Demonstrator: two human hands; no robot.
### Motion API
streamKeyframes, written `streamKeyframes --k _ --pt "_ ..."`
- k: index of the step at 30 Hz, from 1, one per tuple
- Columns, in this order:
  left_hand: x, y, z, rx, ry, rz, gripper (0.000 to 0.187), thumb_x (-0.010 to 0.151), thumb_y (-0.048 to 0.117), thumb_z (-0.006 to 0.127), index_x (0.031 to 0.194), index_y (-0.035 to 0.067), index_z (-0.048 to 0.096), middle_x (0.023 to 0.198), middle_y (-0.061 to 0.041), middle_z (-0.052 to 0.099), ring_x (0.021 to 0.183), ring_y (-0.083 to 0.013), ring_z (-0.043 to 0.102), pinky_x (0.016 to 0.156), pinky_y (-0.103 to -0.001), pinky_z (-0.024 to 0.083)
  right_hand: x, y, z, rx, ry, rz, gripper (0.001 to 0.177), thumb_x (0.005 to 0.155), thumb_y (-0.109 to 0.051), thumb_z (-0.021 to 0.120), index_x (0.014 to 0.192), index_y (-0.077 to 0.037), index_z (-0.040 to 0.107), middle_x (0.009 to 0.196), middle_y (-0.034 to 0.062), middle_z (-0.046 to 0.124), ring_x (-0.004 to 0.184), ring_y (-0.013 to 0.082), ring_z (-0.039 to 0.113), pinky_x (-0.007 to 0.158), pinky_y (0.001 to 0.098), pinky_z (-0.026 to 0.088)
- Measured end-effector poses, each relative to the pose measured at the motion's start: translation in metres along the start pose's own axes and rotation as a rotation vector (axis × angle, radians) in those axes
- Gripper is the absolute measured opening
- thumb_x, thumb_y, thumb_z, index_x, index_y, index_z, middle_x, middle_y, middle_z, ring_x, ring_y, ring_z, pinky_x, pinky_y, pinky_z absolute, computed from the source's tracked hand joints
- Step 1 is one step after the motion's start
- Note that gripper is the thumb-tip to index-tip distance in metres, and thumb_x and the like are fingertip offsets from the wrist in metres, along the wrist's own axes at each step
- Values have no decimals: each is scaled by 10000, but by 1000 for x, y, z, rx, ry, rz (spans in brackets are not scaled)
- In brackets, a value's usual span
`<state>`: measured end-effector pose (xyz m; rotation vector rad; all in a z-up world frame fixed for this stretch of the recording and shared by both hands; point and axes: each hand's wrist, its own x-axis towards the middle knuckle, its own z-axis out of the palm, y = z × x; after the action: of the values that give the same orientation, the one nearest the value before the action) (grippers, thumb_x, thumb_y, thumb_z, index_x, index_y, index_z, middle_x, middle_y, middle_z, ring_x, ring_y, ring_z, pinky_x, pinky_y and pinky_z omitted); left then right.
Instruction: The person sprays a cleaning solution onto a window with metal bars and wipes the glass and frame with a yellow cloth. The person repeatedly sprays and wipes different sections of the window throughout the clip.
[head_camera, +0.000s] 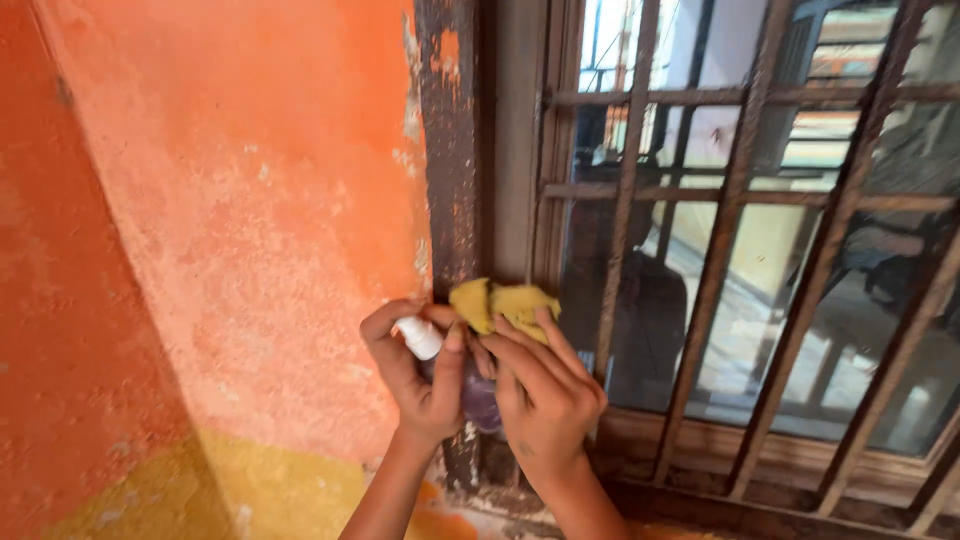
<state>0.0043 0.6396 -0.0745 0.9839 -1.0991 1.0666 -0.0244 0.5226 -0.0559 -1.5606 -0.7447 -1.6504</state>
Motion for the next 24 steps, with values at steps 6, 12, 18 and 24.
streamKeyframes --k 6,12,18,24 --pt "5 7 -8 -77 -54 -86 389 1057 -76 486 1349 93 292 998 -153 573 673 -181 615 650 -319 576 -24 5 -7 -32 -59 65 156 875 0 696 955 -71 809 944 82 800 969 223 788 1023 436 585" --pt "6 12 -18 -17 -128 -177 399 1025 -83 496 1333 90 310 1002 -131 548 652 -171 613 613 -319 583 6 -19 -23 -51 62 -37 124 874 -9 725 947 -88 787 1009 76 788 1061 257 733 939 360 582" --pt "-21 18 -42 29 -112 -229 415 1010 -91 488 1342 98 324 974 -117 535 694 -160 600 654 -314 573 70 -34 18 46 115 -87 378 964 66 589 1303 -61 697 1332 122 668 1310 345 654 1138 404 528" --pt "-45 13 -57 74 -43 -229 421 1010 -84 513 1340 101 327 973 -124 553 717 -157 586 670 -292 537 10 -16 57 178 -43 284 435 958 52 511 1295 -135 713 1465 99 630 992 232 767 695 295 551"
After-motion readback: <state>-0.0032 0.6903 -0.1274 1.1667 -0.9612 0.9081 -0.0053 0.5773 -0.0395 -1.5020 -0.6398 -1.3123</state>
